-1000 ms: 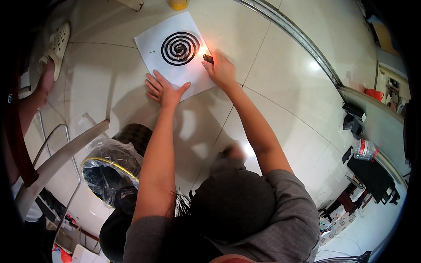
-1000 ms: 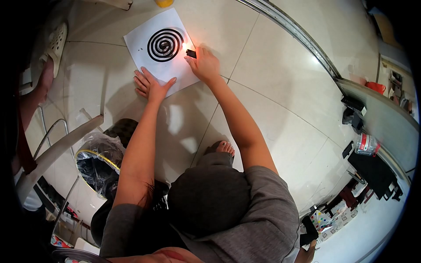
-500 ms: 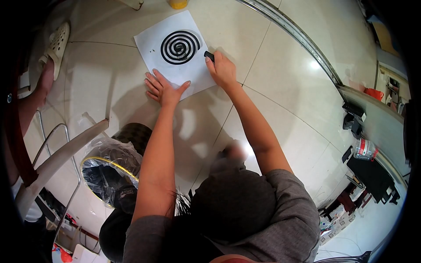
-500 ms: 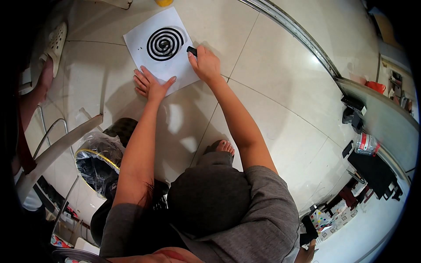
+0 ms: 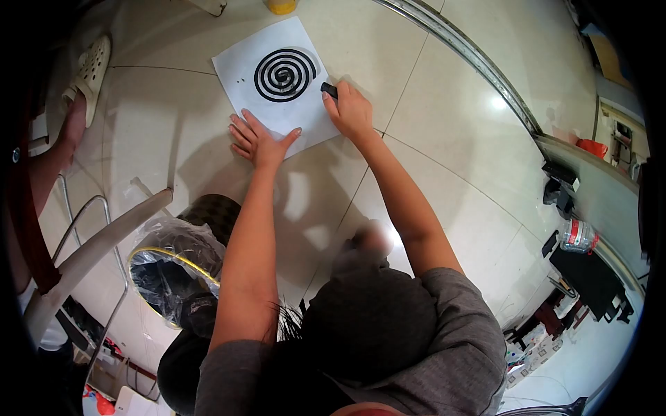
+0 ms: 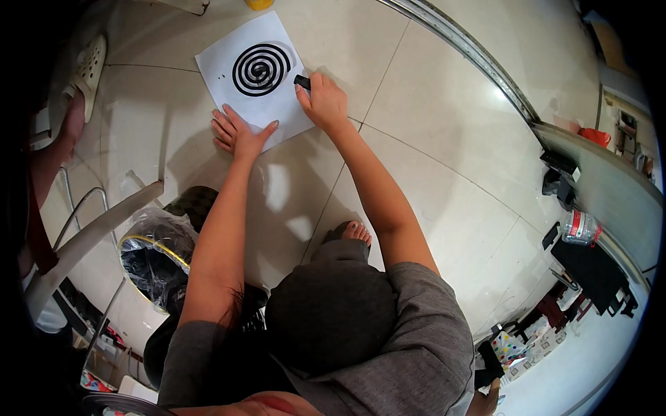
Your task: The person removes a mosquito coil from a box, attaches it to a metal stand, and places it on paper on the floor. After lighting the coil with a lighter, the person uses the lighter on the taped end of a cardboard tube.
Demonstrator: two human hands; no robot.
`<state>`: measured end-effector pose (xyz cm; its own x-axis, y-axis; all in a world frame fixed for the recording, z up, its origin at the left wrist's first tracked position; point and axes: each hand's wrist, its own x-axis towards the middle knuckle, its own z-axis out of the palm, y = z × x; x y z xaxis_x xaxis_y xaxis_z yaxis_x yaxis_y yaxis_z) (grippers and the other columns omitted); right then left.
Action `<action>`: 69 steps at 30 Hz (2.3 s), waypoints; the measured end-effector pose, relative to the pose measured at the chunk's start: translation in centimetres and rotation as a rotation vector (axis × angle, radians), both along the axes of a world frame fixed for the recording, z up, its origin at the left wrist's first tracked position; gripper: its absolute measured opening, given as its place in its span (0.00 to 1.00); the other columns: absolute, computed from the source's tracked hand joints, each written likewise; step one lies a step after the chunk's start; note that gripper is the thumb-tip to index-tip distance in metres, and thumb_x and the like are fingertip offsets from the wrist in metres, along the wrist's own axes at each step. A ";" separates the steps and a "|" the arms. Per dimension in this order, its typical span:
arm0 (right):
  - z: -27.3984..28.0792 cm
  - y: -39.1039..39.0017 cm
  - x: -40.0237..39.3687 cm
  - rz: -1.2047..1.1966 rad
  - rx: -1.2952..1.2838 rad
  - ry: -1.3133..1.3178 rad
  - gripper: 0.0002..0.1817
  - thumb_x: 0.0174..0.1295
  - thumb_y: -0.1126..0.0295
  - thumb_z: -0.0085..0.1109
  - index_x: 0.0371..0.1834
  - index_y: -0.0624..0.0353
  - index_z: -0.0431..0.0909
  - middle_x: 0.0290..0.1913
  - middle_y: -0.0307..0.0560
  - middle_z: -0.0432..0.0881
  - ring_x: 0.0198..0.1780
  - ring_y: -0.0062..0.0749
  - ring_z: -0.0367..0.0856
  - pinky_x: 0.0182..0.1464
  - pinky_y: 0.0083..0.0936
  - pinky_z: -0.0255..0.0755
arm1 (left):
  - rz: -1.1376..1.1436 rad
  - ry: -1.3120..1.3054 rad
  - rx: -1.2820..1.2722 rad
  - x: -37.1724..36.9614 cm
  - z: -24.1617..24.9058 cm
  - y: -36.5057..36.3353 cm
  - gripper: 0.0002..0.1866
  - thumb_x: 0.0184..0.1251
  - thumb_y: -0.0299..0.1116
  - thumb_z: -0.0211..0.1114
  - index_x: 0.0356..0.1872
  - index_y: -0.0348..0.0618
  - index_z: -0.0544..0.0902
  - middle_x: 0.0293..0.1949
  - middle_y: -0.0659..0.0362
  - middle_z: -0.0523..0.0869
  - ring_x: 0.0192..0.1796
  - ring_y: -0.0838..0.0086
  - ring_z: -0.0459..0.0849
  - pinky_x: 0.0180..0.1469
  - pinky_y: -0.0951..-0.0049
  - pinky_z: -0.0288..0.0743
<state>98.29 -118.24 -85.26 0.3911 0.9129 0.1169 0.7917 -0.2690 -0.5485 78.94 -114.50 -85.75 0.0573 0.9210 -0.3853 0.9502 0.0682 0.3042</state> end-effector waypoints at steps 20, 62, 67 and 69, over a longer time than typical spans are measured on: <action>-0.3 1.7 -0.6 -0.151 -0.034 -0.094 0.22 0.56 0.47 0.55 0.23 0.57 0.73 0.19 0.47 0.79 0.23 0.43 0.79 0.24 0.37 0.70 | -0.013 -0.003 0.036 -0.1 -0.3 -0.1 0.73 0.33 0.65 0.74 0.72 0.47 0.32 0.73 0.44 0.29 0.74 0.48 0.25 0.68 0.40 0.25; 0.0 0.8 -0.4 -0.023 0.156 0.018 0.18 0.54 0.53 0.57 0.32 0.57 0.73 0.31 0.46 0.78 0.30 0.41 0.79 0.30 0.34 0.72 | -0.007 0.003 0.020 0.0 -0.3 0.0 0.73 0.33 0.67 0.73 0.72 0.49 0.31 0.73 0.45 0.28 0.74 0.50 0.25 0.69 0.40 0.26; 1.1 -1.1 0.7 -0.038 0.034 0.392 0.15 0.61 0.57 0.51 0.35 0.59 0.70 0.27 0.50 0.75 0.28 0.45 0.75 0.31 0.35 0.67 | -0.007 0.009 0.028 -0.1 -0.5 0.0 0.73 0.32 0.68 0.73 0.72 0.48 0.31 0.73 0.46 0.29 0.74 0.50 0.25 0.69 0.41 0.26; 2.5 -1.6 0.9 -0.083 -0.039 0.489 0.14 0.64 0.58 0.48 0.34 0.60 0.69 0.25 0.51 0.74 0.27 0.45 0.73 0.30 0.35 0.65 | -0.001 0.026 0.011 0.0 -0.3 0.0 0.73 0.32 0.68 0.72 0.72 0.48 0.31 0.73 0.46 0.29 0.74 0.50 0.25 0.69 0.41 0.25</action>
